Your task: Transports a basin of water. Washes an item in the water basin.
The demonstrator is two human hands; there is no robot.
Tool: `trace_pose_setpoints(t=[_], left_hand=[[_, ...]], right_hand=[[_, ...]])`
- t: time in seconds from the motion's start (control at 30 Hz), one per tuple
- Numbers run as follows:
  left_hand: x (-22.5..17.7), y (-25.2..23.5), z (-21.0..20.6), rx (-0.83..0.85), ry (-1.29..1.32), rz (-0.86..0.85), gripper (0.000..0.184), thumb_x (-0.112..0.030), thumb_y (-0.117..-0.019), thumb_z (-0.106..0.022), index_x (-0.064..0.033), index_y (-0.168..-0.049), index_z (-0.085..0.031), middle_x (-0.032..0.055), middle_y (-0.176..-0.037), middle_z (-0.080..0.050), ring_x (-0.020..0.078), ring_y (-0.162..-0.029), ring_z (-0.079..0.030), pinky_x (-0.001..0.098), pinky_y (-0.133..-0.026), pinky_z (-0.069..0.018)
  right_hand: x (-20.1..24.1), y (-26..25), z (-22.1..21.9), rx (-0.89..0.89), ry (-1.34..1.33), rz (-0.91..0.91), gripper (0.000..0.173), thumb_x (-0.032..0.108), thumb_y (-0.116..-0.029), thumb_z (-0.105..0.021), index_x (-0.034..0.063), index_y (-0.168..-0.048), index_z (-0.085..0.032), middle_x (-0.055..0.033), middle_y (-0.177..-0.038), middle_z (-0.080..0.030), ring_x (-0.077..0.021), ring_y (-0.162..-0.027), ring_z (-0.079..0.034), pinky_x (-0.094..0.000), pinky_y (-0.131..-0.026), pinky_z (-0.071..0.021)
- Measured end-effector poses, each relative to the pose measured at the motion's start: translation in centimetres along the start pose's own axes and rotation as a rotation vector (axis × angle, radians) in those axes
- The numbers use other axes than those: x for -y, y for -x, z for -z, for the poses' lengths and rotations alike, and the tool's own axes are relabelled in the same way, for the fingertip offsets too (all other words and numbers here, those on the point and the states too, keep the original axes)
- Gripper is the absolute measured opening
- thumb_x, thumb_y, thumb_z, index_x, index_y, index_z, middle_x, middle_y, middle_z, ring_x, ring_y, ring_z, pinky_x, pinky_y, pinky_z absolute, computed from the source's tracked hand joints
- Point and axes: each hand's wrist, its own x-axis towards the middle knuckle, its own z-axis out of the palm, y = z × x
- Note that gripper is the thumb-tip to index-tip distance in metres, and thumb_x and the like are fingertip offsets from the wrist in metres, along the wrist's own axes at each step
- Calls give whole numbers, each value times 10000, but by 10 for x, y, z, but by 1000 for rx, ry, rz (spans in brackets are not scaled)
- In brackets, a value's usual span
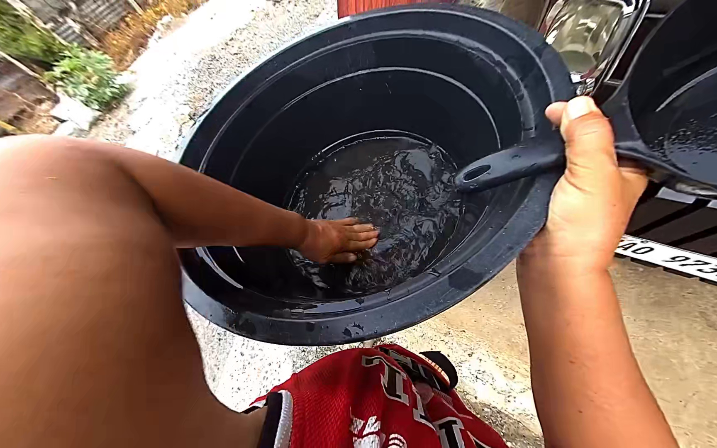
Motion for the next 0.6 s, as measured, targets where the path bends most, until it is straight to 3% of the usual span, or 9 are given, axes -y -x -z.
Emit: trace_pose_setpoints(t=[0.1, 0.17, 0.23, 0.3, 0.37, 0.43, 0.5, 0.57, 0.6], left_hand=[[24, 54, -6, 111, -5, -2, 588, -286, -1087, -442, 10, -1587, -354, 200, -1669, -307, 360, -1562, -265, 519, -1284, -195], [38, 75, -4, 138, 52, 190, 635, -246, -1083, -486, 76, -1589, -276, 269, -1670, -245, 406, -1574, -197, 509, -1288, -164], [58, 71, -4, 49, 99, 499, 678, -312, -1112, -411, 96, -1603, -181, 298, -1685, -154, 430, -1584, -118, 545, -1285, -131], [84, 41, -7, -120, 144, 735, 735, -434, -1120, -316, 76, -1618, -135, 312, -1689, -98, 457, -1581, -93, 592, -1275, -124], [102, -8, 5, -303, 204, 956, 786, -524, -1103, -259, 40, -1633, -124, 341, -1677, -89, 509, -1557, -132, 663, -1239, -171], [103, -67, 29, -424, 176, 1122, 822, -601, -1070, -166, 1, -1627, -218, 355, -1637, -223, 552, -1504, -245, 749, -1154, -267], [88, -119, 56, -471, 190, 1154, 835, -617, -1056, -118, -7, -1593, -307, 320, -1627, -289, 518, -1506, -277, 760, -1155, -265], [67, -159, 84, -420, 170, 1062, 701, -496, -1099, -234, 23, -1533, -417, 348, -1564, -379, 526, -1468, -343, 748, -1149, -276], [51, -174, 98, -309, 103, 997, 580, -373, -1091, -380, 16, -1516, -434, 376, -1508, -424, 560, -1418, -389, 768, -1102, -320]], right_hand=[[1, 3, 1, -11, -23, -1, 224, 81, -970, -693, 16, -1161, -596, -63, -998, -726, -170, -979, -726, -361, -919, -622], [2, 5, 0, -21, -29, -10, 232, 74, -962, -699, 14, -1162, -597, -63, -997, -727, -164, -978, -726, -354, -914, -623], [2, 6, 0, -22, -36, -7, 224, 68, -962, -699, 7, -1156, -605, -66, -994, -731, -162, -974, -729, -349, -914, -623], [2, 7, 2, -20, -29, -6, 228, 69, -960, -703, 6, -1156, -606, -64, -998, -730, -155, -975, -727, -342, -916, -621], [2, 7, 3, -14, -12, -4, 234, 69, -953, -710, 9, -1157, -611, -62, -1001, -731, -152, -972, -728, -340, -914, -621], [1, 6, 5, 4, -2, 3, 227, 67, -954, -708, 9, -1154, -619, -65, -1005, -728, -155, -978, -725, -345, -918, -619], [0, 7, 5, 19, 3, 10, 188, 59, -951, -707, 14, -1119, -636, -62, -980, -727, -153, -956, -722, -344, -905, -619], [0, 6, 5, 16, 5, 12, 170, 55, -944, -713, 17, -1093, -642, -58, -960, -727, -149, -942, -723, -339, -893, -620], [0, 5, 4, 10, 4, 10, 176, 56, -942, -715, 16, -1095, -636, -59, -958, -726, -151, -939, -724, -337, -889, -621]])
